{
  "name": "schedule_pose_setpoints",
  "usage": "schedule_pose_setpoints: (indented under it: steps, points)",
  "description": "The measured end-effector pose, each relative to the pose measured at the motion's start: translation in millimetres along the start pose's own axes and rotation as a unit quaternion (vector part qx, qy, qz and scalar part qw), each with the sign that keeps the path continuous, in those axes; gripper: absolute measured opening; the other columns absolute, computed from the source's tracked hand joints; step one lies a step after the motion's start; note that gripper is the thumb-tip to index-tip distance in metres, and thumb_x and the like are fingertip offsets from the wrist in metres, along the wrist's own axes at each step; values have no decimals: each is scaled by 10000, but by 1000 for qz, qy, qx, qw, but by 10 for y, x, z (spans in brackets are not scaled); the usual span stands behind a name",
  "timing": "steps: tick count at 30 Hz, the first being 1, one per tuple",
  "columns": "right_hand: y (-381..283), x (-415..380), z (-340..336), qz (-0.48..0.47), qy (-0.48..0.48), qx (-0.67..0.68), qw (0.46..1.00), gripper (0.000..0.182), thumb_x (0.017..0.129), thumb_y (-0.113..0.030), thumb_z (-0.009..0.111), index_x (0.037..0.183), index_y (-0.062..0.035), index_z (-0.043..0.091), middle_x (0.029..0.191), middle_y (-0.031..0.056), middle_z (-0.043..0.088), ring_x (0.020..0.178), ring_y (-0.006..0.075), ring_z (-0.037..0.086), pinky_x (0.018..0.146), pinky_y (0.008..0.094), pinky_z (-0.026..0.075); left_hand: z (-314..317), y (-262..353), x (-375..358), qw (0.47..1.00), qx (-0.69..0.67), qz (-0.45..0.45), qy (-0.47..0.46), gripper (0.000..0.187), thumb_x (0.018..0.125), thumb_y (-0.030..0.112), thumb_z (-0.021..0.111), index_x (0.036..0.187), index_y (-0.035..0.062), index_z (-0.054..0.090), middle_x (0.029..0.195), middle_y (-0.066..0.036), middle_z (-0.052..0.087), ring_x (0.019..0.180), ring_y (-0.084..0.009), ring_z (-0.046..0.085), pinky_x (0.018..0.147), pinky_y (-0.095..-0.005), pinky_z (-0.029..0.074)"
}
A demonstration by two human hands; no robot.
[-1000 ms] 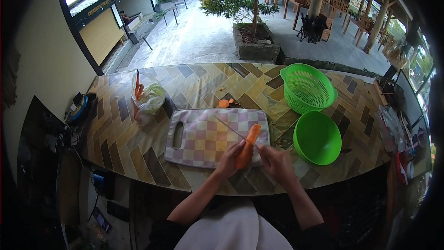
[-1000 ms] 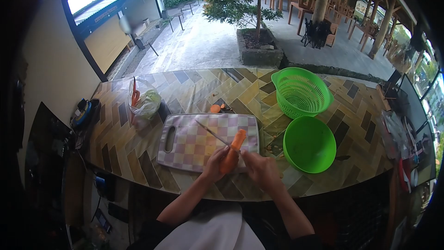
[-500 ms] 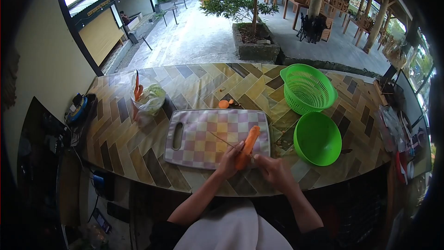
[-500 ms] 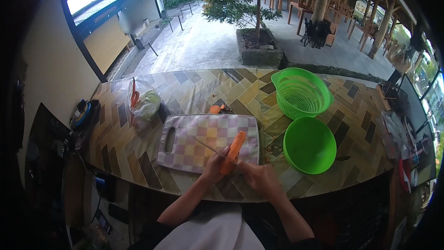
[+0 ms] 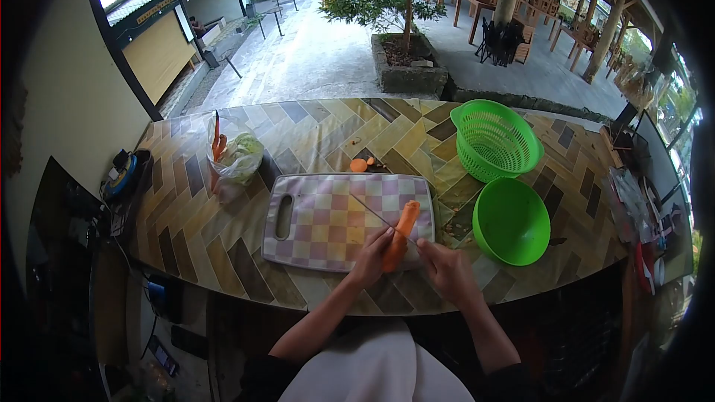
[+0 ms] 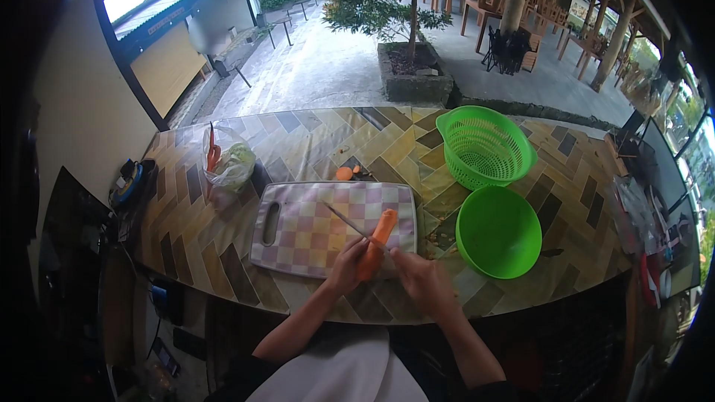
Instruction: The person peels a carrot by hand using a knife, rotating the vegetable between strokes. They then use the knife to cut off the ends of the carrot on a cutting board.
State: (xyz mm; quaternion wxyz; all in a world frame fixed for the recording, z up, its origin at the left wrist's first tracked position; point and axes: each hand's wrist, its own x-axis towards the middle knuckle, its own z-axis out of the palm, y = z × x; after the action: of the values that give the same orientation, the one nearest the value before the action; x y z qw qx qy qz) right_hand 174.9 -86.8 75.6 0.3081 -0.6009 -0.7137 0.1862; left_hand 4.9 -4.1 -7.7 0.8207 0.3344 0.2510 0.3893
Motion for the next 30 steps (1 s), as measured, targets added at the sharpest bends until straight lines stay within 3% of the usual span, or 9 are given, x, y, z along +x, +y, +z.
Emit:
schedule_pose_setpoints:
  steps: [2, 5, 8, 11, 17, 20, 23, 26, 30]
  points:
    - [-26, -69, 18, -16, -48, -15, 999, 195, 921, -125, 606, 1102, -54, 589, 862, 199, 634, 797, 415, 627, 618, 453, 468, 19, 8, 11, 1000, -13, 6, 5, 476, 1019, 265, 451, 1407, -9, 428, 1157, -83, 589, 1010, -155, 594, 887, -292, 478]
    - [7, -46, -17, -36, -13, 12, 999, 210, 913, -108, 611, 1118, -69, 591, 848, 194, 625, 790, 414, 625, 617, 447, 469, 138, 71, -17, 1000, 9, 16, 16, 471, 1022, 274, 448, 1389, -22, 447, 1209, -87, 563, 1012, -140, 575, 892, -272, 454]
    - [-2, 46, -47, 11, 5, 7, 1000, 242, 904, -97, 617, 1143, -79, 591, 840, 192, 618, 783, 414, 623, 617, 448, 467, 1, -3, 36, 999, 44, 2, -3, 482, 1023, 285, 445, 1398, -17, 439, 1213, -85, 562, 1015, -131, 571, 881, -271, 459]
    - [-45, -61, -10, -4, -70, -40, 997, 245, 901, -92, 616, 1144, -72, 591, 839, 195, 618, 774, 413, 624, 610, 445, 464, 102, 32, 4, 999, 22, 19, 34, 477, 1024, 279, 431, 1396, -20, 443, 1184, -76, 577, 1007, -121, 567, 880, -259, 452]
    - [-29, 38, -57, -1, 4, -5, 1000, 234, 902, -86, 608, 1135, -70, 596, 843, 188, 623, 763, 403, 628, 604, 450, 461, 115, 62, -16, 998, 56, 22, -8, 478, 1026, 281, 431, 1397, -19, 445, 1163, -65, 580, 1000, -116, 562, 868, -254, 452]
    - [-70, -31, -38, -3, -60, -65, 996, 213, 900, -90, 609, 1112, -71, 608, 842, 176, 628, 756, 395, 632, 600, 448, 465, 145, 67, -54, 997, 61, 29, 29, 477, 1026, 270, 430, 1407, -18, 437, 1174, -71, 578, 1022, -117, 559, 887, -253, 443]
    - [-101, -71, -84, -28, -44, -36, 998, 182, 902, -100, 612, 1082, -72, 618, 832, 167, 628, 747, 387, 634, 589, 443, 465, 134, 43, -15, 999, 46, 29, -4, 470, 1027, 254, 422, 1413, -15, 431, 1184, -73, 578, 1051, -115, 549, 909, -249, 429]
    - [-94, 17, -109, 13, 8, -19, 1000, 184, 902, -100, 615, 1084, -73, 622, 826, 167, 627, 750, 386, 635, 588, 446, 466, 93, 10, 5, 998, 56, 27, -2, 461, 1031, 252, 417, 1407, -14, 441, 1207, -72, 570, 1073, -118, 538, 933, -249, 414]
    - [-97, -72, -42, -12, -52, -47, 997, 183, 916, -103, 601, 1095, -71, 612, 817, 171, 619, 745, 392, 630, 589, 443, 463, 140, 50, -24, 998, 59, 35, 11, 453, 1032, 252, 411, 1391, -20, 459, 1238, -80, 560, 1099, -125, 529, 965, -259, 397]
